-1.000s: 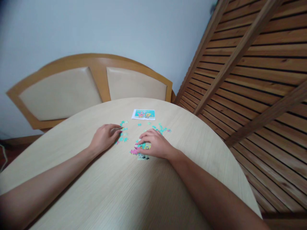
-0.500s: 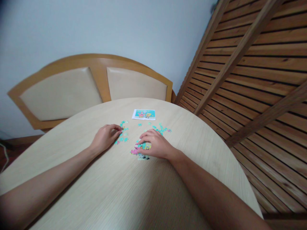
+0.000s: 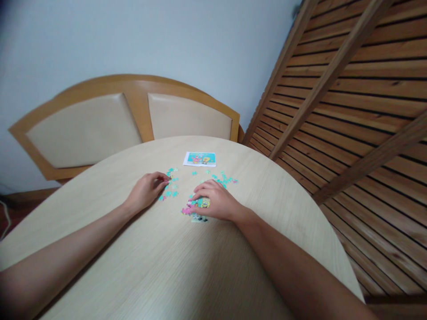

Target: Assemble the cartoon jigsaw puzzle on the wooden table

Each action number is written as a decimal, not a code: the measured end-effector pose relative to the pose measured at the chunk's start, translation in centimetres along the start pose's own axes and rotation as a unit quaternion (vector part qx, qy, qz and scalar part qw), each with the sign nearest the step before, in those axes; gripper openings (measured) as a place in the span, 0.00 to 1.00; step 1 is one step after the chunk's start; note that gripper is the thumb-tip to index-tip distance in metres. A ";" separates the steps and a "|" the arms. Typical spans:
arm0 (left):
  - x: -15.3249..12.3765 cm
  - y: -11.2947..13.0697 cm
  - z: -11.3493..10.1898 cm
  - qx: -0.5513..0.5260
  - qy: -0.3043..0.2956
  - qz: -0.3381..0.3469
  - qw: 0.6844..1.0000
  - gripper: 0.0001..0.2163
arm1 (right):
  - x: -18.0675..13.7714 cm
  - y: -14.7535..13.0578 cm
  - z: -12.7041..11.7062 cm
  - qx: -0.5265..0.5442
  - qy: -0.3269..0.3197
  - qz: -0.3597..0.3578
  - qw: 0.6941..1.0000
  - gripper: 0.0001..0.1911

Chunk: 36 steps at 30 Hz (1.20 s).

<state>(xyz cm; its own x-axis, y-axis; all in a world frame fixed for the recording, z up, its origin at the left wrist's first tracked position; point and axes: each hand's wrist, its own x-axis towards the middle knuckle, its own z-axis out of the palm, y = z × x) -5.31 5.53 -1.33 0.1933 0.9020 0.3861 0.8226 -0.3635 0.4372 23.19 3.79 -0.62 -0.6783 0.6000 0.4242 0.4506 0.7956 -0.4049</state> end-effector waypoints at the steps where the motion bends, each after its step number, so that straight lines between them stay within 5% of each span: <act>1: 0.1 -0.1 0.0 -0.013 0.000 -0.003 1.000 0.06 | 0.0 0.0 0.0 0.002 0.000 -0.001 1.000 0.13; 18: -0.8 2.9 0.1 -0.276 0.040 -0.018 0.960 0.10 | 0.0 -0.1 -0.1 -0.003 0.001 -0.002 1.000 0.12; 23: -1.7 4.8 0.6 -0.371 -0.018 -0.035 0.928 0.09 | 0.2 -0.6 -0.2 -0.004 0.019 -0.020 1.000 0.09; 30: -2.9 6.2 0.9 -0.383 -0.072 -0.016 0.921 0.10 | 0.5 -2.0 0.4 -0.030 0.067 0.008 0.997 0.13; 36: -3.1 6.4 0.9 -0.396 -0.088 -0.012 0.914 0.10 | 0.5 -2.0 0.5 -0.038 0.088 -0.018 0.995 0.06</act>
<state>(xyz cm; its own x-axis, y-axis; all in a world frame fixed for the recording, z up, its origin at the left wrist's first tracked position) -0.13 0.57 -0.46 0.3198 0.9105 0.2622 0.1960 -0.3343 0.9219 21.62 2.45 0.03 -0.5860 0.5709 0.5750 0.4754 0.8169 -0.3265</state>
